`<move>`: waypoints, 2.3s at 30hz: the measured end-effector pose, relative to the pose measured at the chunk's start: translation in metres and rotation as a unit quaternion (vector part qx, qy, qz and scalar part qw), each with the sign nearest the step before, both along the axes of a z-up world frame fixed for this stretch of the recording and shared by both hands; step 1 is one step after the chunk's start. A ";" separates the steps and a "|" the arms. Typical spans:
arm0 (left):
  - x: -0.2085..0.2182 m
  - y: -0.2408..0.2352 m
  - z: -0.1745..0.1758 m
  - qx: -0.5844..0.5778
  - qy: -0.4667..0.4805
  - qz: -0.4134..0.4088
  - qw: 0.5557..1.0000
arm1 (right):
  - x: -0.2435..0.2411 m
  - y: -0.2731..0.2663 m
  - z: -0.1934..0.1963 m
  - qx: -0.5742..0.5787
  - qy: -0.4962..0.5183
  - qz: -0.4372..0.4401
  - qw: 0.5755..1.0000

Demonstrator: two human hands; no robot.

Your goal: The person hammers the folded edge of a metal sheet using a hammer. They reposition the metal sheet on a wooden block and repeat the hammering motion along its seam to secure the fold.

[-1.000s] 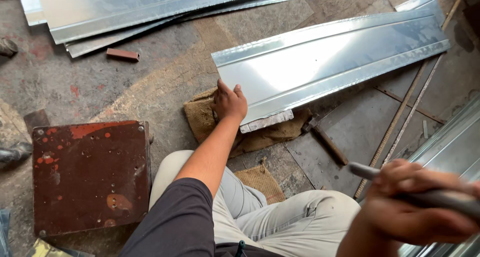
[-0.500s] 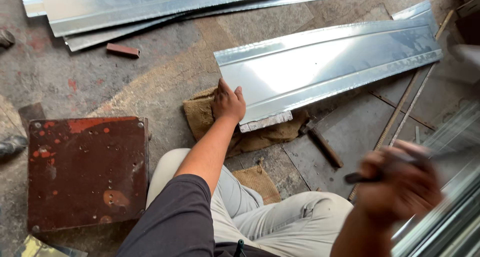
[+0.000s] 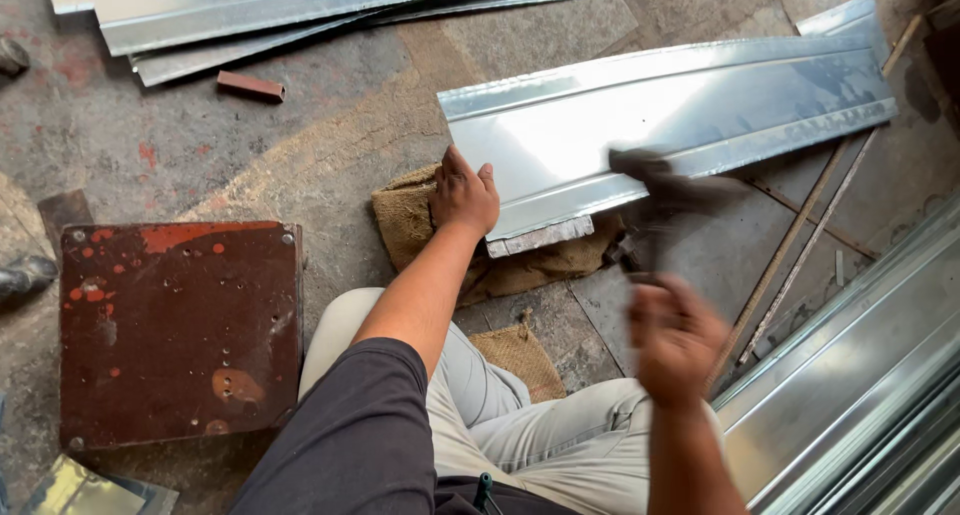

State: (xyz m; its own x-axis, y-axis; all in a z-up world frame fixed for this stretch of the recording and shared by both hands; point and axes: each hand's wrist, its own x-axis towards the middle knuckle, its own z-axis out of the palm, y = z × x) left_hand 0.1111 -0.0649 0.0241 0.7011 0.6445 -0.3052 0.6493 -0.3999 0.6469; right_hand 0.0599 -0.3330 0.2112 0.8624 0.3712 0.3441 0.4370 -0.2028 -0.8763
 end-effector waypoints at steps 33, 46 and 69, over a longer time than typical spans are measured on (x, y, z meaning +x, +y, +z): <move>-0.005 0.017 -0.005 -0.039 0.024 -0.086 0.995 | -0.042 0.019 -0.075 -0.205 0.074 -0.038 0.975; -0.004 0.035 -0.005 -0.051 0.086 -0.185 0.978 | -0.027 0.023 -0.092 -0.228 0.146 -0.054 0.961; 0.013 0.044 0.006 -0.103 0.205 -0.198 0.953 | -0.035 0.023 -0.035 -0.062 0.030 -0.005 0.998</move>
